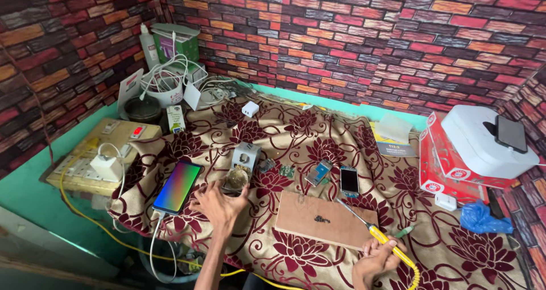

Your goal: The person uses a soldering iron and solder to work on a small electronic component placed on a wooden board. They repeatedly apply heat and solder to the component while holding it steady with their other hand.

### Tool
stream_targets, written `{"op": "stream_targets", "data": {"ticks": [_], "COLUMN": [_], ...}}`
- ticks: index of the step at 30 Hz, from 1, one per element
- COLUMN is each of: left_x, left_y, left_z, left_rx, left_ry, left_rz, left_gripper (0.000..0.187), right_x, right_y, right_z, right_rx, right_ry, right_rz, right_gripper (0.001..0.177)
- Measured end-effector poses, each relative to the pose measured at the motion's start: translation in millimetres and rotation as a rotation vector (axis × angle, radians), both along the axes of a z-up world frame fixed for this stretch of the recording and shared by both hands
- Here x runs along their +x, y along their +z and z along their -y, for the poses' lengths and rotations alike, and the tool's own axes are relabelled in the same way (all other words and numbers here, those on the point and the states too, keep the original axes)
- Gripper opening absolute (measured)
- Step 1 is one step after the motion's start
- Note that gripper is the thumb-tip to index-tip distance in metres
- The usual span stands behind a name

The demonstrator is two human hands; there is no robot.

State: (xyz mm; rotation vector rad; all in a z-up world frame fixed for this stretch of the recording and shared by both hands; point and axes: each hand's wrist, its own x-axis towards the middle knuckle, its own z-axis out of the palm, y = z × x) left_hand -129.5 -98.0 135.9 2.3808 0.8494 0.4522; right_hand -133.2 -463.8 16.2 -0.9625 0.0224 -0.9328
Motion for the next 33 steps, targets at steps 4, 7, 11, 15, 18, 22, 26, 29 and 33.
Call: {"op": "stream_targets", "data": {"ticks": [4,7,11,15,18,22,26,29,33], "left_x": [-9,-22,-54,-57,-56,-53,-55,-40,-23], "left_y": [-3,-14,-40,-67,-77,-71,-44,-17,-4], "left_z": [3,20,61,73,66,53,30,9,-7], "left_rx": [0.122,0.190,0.239,0.385,0.364,0.446,0.437,0.468,0.482], "left_ry": [0.041,0.074,-0.211,-0.756,-0.831,-0.657,-0.171,-0.154,-0.187], "left_rz": [0.165,0.476,0.840,0.608,0.572,0.614,0.610,0.565,0.621], "left_gripper": [0.112,0.116,0.077,0.049,0.051,0.033,0.057,0.078,0.080], "right_x": [-2,-5,2,7,-1,-16,-25,-23,-25], "right_y": [6,5,-6,-14,-4,20,37,49,68], "right_z": [-5,-4,3,8,-3,-19,-28,-31,-38], "right_rx": [-0.021,-0.015,0.026,0.122,-0.063,-0.149,-0.204,-0.243,-0.157], "right_ry": [-0.026,-0.031,-0.031,-0.010,-0.101,-0.093,-0.076,-0.075,-0.047], "right_rz": [0.016,0.013,0.020,0.108,0.034,0.131,0.158,0.215,0.198], "right_gripper": [0.021,0.020,0.020,0.019,0.022,0.021,0.022,0.021,0.018]}}
